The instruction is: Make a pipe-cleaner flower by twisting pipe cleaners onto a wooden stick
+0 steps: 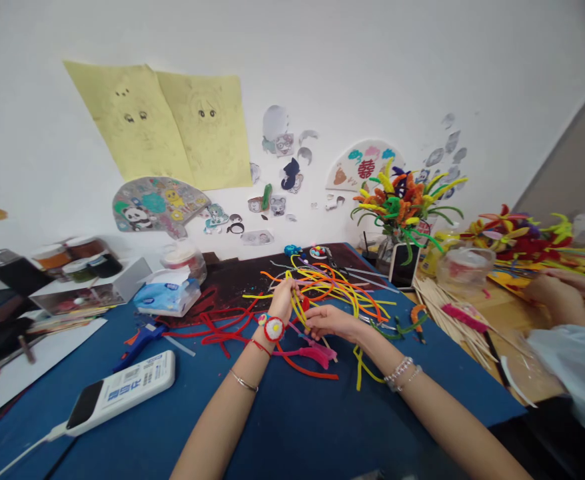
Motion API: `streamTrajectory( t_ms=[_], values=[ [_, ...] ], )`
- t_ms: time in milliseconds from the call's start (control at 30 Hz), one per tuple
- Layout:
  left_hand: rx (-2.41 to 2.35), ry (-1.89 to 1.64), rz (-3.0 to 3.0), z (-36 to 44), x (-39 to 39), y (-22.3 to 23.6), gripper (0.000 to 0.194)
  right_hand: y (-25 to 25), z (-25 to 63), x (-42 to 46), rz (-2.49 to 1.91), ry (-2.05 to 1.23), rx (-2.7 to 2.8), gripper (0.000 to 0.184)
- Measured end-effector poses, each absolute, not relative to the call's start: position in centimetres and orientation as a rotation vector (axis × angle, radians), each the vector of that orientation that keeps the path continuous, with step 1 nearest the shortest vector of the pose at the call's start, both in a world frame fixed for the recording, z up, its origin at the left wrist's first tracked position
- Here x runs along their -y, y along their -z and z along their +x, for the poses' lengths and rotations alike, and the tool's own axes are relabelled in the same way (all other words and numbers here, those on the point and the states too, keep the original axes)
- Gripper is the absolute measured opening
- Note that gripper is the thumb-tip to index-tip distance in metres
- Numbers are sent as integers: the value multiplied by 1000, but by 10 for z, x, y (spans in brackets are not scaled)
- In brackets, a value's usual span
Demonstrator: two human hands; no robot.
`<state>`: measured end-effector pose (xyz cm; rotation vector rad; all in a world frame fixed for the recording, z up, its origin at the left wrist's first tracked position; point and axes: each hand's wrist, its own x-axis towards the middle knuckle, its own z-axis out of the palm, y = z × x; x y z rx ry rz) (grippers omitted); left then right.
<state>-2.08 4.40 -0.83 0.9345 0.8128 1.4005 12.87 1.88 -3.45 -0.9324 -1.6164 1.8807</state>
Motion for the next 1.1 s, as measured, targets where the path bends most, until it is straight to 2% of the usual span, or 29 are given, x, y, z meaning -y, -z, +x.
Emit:
streamTrajectory(
  t_ms=[100,267,867,1100],
  values=[
    [-817,-1404,945,-20,-43,8,15,31,129,-16,-937,-1888,1632,36],
    [-801,-1406,946,-19,-41,5,15,27,129,-14,-947,-1863,1758,27],
    [-657,-1398,927,-14,-43,14,14,32,126,-12,-960,-1857,1846,33],
    [-733,-1428,932,-12,-41,13,18,30,126,-11,-953,-1879,1861,38]
  ],
)
